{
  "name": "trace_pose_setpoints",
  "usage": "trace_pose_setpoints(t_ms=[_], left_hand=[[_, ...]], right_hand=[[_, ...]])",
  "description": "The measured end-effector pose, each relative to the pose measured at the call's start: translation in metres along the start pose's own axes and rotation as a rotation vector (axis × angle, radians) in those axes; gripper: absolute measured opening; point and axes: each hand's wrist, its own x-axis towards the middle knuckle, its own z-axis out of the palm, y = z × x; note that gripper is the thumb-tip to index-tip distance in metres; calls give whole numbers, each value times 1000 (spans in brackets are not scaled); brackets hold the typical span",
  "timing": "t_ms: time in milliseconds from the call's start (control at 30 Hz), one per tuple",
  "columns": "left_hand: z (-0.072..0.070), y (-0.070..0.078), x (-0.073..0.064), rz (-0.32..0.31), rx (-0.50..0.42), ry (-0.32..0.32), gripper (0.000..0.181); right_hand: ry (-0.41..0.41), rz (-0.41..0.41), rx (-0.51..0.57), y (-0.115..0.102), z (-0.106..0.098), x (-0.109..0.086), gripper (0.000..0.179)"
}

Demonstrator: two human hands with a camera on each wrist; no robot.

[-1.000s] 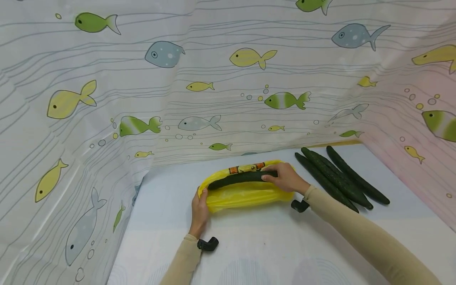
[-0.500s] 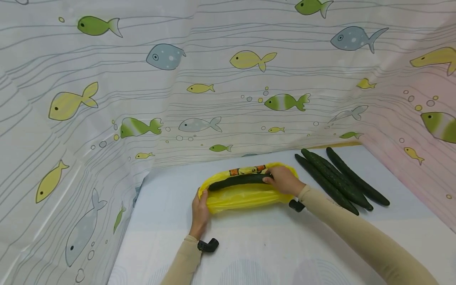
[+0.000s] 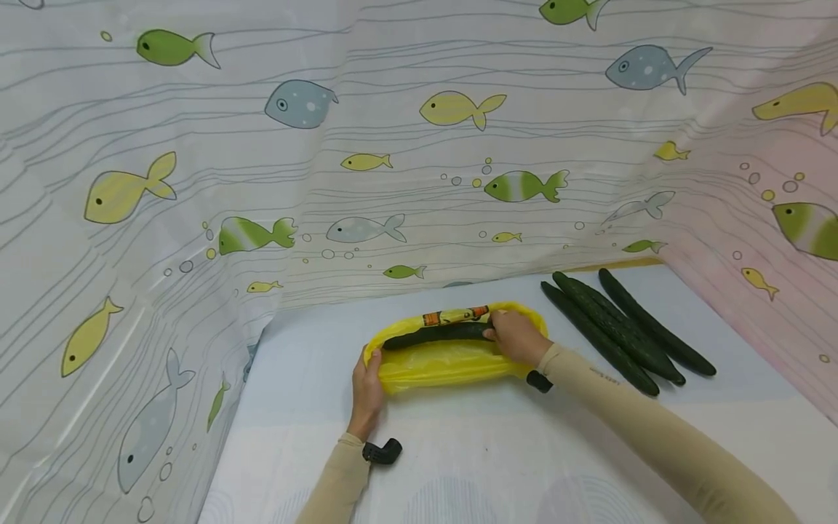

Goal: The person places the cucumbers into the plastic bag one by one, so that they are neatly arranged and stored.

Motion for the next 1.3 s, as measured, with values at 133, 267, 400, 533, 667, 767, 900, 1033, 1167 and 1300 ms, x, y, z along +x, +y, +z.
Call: trace_pose_setpoints(t_ms=[133, 267, 400, 533, 667, 767, 900, 1033, 1167, 1300], left_hand=[[0, 2, -1, -11, 3, 4, 52], [2, 7, -2, -25, 10, 7, 49], [1, 12, -1, -46, -4, -10, 45], [1, 12, -1, -41, -22, -11, 45], [1, 8, -1, -14, -21, -1, 49], [1, 4, -1, 3, -19, 3, 50], [-1, 2, 1, 20, -30, 2, 51], [-1, 2, 1, 12, -34, 1, 53], [-1, 2, 0, 0, -22, 9, 55], [-1, 3, 0, 0, -10, 12, 59]], right_hand=[[27, 2, -22, -1, 4, 1, 29], [35, 10, -27, 0, 9, 0, 27], [56, -2, -27, 1, 12, -1, 27], [82, -26, -64, 2, 15, -2, 31], [71, -25, -89, 2, 15, -4, 39], [41, -19, -73, 1, 11, -5, 49], [5, -21, -73, -2, 4, -7, 60], [-18, -51, -126, -5, -3, -9, 69], [-43, -78, -163, -7, -6, -11, 74], [-80, -74, -179, -10, -9, -13, 77]])
